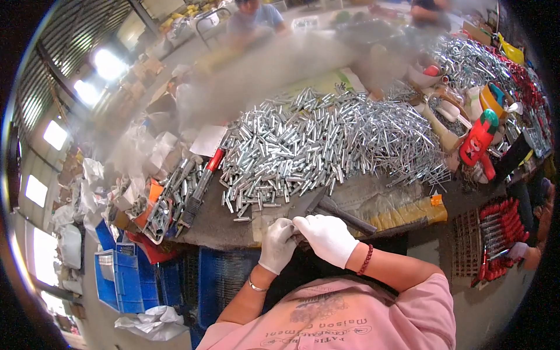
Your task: Assembling small metal pins or bolts onto a circular fixture at an industrial workstation.
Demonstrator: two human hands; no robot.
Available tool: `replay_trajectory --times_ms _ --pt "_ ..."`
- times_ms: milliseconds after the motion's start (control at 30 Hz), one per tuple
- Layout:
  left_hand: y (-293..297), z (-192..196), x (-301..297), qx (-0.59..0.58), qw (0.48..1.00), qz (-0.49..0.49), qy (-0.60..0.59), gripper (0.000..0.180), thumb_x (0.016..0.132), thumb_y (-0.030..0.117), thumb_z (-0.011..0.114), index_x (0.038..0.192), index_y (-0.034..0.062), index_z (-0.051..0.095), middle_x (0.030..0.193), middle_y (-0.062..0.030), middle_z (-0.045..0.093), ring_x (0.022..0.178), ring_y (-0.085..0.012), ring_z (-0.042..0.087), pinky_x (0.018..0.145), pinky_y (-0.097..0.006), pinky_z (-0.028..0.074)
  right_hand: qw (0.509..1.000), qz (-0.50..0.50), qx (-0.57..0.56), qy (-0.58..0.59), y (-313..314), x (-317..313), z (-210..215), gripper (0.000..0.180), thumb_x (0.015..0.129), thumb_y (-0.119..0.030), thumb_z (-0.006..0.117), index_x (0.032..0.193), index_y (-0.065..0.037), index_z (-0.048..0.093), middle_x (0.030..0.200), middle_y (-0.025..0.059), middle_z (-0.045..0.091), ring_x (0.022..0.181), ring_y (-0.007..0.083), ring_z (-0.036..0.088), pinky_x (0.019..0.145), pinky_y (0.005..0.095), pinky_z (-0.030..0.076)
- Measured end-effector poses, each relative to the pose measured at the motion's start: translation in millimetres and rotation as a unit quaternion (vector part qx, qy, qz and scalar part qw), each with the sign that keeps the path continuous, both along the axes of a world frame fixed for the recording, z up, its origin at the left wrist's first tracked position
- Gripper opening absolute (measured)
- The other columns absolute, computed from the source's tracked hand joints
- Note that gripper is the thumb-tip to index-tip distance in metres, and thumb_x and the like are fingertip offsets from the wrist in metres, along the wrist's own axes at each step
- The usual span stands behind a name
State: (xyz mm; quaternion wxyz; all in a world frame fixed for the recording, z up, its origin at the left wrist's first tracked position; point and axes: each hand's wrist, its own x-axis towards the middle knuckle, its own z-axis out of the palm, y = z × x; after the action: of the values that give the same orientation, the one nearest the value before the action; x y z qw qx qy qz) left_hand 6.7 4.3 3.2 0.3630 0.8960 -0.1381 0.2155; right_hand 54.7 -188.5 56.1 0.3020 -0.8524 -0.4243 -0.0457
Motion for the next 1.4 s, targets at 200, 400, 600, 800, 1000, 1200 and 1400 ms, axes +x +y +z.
replay_trajectory --times_ms 200,400,600,800,1000,1200,1400 --pt "-1.8 5.3 0.1 0.004 1.000 -0.005 0.000 0.019 0.074 -0.001 0.085 0.087 0.0024 0.071 0.086 -0.0115 0.067 0.080 -0.0329 0.068 0.071 -0.043 0.055 1.000 -0.008 0.011 0.007 -4.6 0.4 -1.4 0.021 0.091 -0.007 0.063 0.112 -0.010 0.058 0.090 0.0106 0.069 0.088 0.0327 0.071 0.074 0.0444 0.056" --pt "-1.7 5.3 -0.8 -0.003 1.000 -0.002 0.004 0.016 0.074 -0.002 0.081 0.081 0.0022 0.068 0.085 -0.0135 0.067 0.081 -0.0353 0.068 0.070 -0.045 0.055 1.000 0.008 0.006 0.016 -1.2 -2.2 -7.0 0.032 0.089 -0.007 0.066 0.121 -0.007 0.063 0.096 0.0120 0.071 0.090 0.0326 0.072 0.076 0.0449 0.058" --pt "-4.3 7.7 -2.5 -0.016 1.000 -0.007 0.013 0.015 0.076 -0.003 0.081 0.084 0.0006 0.069 0.087 -0.0147 0.068 0.081 -0.0354 0.069 0.070 -0.044 0.055 1.000 0.025 -0.016 0.010 3.0 -3.2 -5.4 0.025 0.093 -0.013 0.065 0.118 -0.008 0.061 0.092 0.0112 0.069 0.087 0.0319 0.072 0.074 0.0441 0.057" --pt "-1.0 7.1 1.0 0.006 1.000 0.007 0.024 0.014 0.077 -0.003 0.082 0.089 0.0020 0.075 0.087 -0.0139 0.069 0.079 -0.0333 0.068 0.071 -0.042 0.055 0.999 0.017 -0.028 -0.044 -5.0 5.3 -12.7 0.023 0.093 -0.016 0.067 0.114 -0.011 0.063 0.091 0.0094 0.067 0.085 0.0303 0.070 0.073 0.0433 0.056" --pt "-7.7 17.8 -10.4 -0.011 0.999 0.014 0.027 0.013 0.079 0.002 0.086 0.090 0.0057 0.080 0.085 -0.0123 0.069 0.077 -0.0292 0.068 0.068 -0.040 0.054 0.983 -0.131 -0.056 -0.117 -42.8 12.5 0.2 0.015 0.088 -0.019 0.072 0.101 -0.013 0.067 0.090 0.0072 0.065 0.087 0.0288 0.066 0.074 0.0430 0.051" --pt "-0.8 1.5 -12.8 -0.004 0.999 0.019 0.033 0.015 0.078 0.001 0.085 0.091 0.0069 0.080 0.088 -0.0123 0.067 0.083 -0.0319 0.067 0.076 -0.043 0.055 0.989 -0.143 0.002 0.023 -51.6 18.2 -31.2 0.031 0.093 -0.015 0.068 0.123 -0.011 0.066 0.101 0.0169 0.065 0.090 0.0395 0.069 0.079 0.0497 0.057" --pt "-3.0 10.9 -1.9 0.013 1.000 0.003 0.022 0.013 0.080 0.001 0.081 0.091 0.0057 0.077 0.089 -0.0132 0.066 0.085 -0.0327 0.066 0.076 -0.042 0.054 0.995 -0.091 0.007 0.050 -75.7 -12.7 6.3 0.054 0.093 -0.007 0.070 0.145 -0.013 0.063 0.106 0.0151 0.067 0.088 0.0382 0.069 0.076 0.0437 0.058"
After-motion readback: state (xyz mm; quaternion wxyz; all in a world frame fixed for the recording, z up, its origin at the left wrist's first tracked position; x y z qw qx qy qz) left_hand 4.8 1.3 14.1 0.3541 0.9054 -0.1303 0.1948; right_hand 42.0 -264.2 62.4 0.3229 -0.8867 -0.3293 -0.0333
